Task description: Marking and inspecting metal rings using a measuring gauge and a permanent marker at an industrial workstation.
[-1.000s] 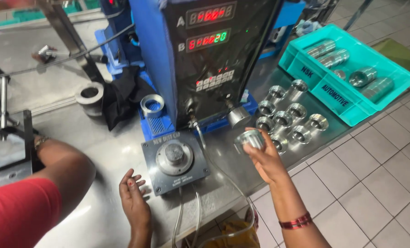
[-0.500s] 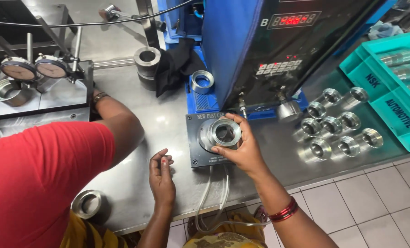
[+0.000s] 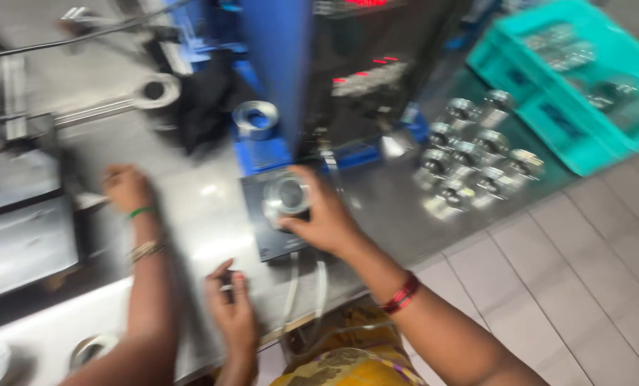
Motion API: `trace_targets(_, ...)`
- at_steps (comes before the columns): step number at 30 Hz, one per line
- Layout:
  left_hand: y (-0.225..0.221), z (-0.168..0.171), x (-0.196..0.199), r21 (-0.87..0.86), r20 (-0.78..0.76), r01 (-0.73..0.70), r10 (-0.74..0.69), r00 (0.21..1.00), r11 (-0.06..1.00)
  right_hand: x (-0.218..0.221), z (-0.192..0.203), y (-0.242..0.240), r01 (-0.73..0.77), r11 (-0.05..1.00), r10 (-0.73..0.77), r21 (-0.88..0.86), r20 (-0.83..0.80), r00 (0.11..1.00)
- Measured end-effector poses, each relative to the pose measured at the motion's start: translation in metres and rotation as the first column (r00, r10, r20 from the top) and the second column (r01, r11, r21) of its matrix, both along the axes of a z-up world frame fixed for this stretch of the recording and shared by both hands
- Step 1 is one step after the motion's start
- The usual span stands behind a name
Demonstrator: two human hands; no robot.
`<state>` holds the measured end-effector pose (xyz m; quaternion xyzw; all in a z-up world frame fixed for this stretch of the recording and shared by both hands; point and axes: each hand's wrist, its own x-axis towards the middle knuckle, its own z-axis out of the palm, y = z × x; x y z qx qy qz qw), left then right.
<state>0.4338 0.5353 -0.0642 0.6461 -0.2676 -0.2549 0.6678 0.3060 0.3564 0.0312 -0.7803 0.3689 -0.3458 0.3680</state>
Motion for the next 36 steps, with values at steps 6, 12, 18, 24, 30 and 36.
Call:
trace_targets(6,-0.018,0.013,-0.001,0.031,0.147,-0.036,0.031,0.989,0.999,-0.014,0.002,0.002,-0.068,0.967,-0.010,-0.247,-0.301,0.954)
trace_targets(12,-0.028,0.021,0.005,-0.068,0.264,-0.068,0.084,0.961,0.995,-0.132,0.004,-0.016,0.062,0.952,-0.101,-0.300,-0.118,0.988)
trace_targets(18,-0.025,0.013,0.013,-0.057,0.253,-0.169,0.178,0.951,0.984,-0.262,-0.046,-0.092,0.591,0.774,-0.610,-0.228,-0.520,0.598)
trace_targets(24,-0.037,0.034,0.016,-0.042,0.373,-0.191,0.193,0.908,0.981,-0.234,-0.086,-0.086,0.576,0.807,-0.584,-0.130,-0.316,0.748)
trace_targets(30,-0.036,0.031,0.020,-0.021,0.403,-0.194,0.186,0.896,0.981,-0.140,-0.047,-0.056,0.448,0.860,-0.510,0.244,0.395,0.764)
trace_targets(36,-0.025,0.019,0.035,0.044,0.384,-0.240,0.206,0.900,0.970,-0.122,-0.043,-0.064,0.469,0.867,-0.486,0.169,0.492,0.722)
